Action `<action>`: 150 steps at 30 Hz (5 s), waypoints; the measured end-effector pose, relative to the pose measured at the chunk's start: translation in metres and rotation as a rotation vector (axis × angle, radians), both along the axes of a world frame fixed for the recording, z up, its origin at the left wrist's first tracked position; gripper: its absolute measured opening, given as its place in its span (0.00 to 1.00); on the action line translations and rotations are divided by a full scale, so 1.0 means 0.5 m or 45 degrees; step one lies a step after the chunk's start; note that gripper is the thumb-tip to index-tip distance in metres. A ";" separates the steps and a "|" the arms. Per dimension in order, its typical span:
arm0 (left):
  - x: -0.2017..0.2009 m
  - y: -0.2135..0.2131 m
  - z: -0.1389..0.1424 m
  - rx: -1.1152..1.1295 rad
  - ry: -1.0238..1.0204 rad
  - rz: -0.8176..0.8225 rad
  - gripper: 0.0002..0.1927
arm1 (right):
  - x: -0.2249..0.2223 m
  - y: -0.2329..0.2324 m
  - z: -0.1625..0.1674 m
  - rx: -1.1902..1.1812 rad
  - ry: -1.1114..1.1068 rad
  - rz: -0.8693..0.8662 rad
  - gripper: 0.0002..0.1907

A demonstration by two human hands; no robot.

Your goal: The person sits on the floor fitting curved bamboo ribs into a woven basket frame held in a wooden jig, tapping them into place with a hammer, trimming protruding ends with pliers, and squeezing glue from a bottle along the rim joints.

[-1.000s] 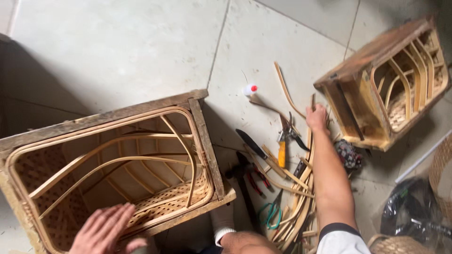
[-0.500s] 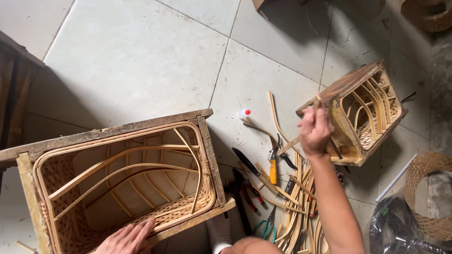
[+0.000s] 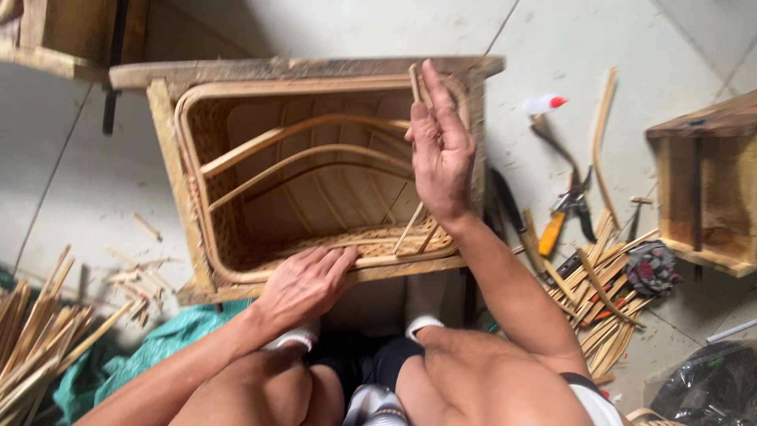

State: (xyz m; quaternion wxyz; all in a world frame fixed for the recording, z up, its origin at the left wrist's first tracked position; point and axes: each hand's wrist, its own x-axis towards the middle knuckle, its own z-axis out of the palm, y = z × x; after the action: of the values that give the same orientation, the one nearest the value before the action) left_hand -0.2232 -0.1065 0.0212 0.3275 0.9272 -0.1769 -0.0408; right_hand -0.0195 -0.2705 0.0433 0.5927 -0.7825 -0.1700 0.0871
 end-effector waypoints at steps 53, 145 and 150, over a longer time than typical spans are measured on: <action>0.423 0.181 -0.073 0.848 -0.746 -0.146 0.43 | 0.036 0.065 0.024 -0.375 -0.103 0.239 0.19; 0.403 0.264 0.016 0.283 -0.384 -0.083 0.25 | -0.008 0.148 -0.003 -0.392 0.077 0.150 0.20; 0.392 0.266 0.023 0.484 -0.531 -0.194 0.30 | -0.005 0.136 -0.004 -0.295 0.066 0.199 0.19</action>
State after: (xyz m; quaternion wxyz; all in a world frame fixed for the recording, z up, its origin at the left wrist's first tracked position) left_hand -0.0272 0.0266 0.0326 0.1005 0.9444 -0.2987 0.0939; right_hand -0.0219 -0.2027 0.0414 0.4939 -0.8275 -0.2040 0.1723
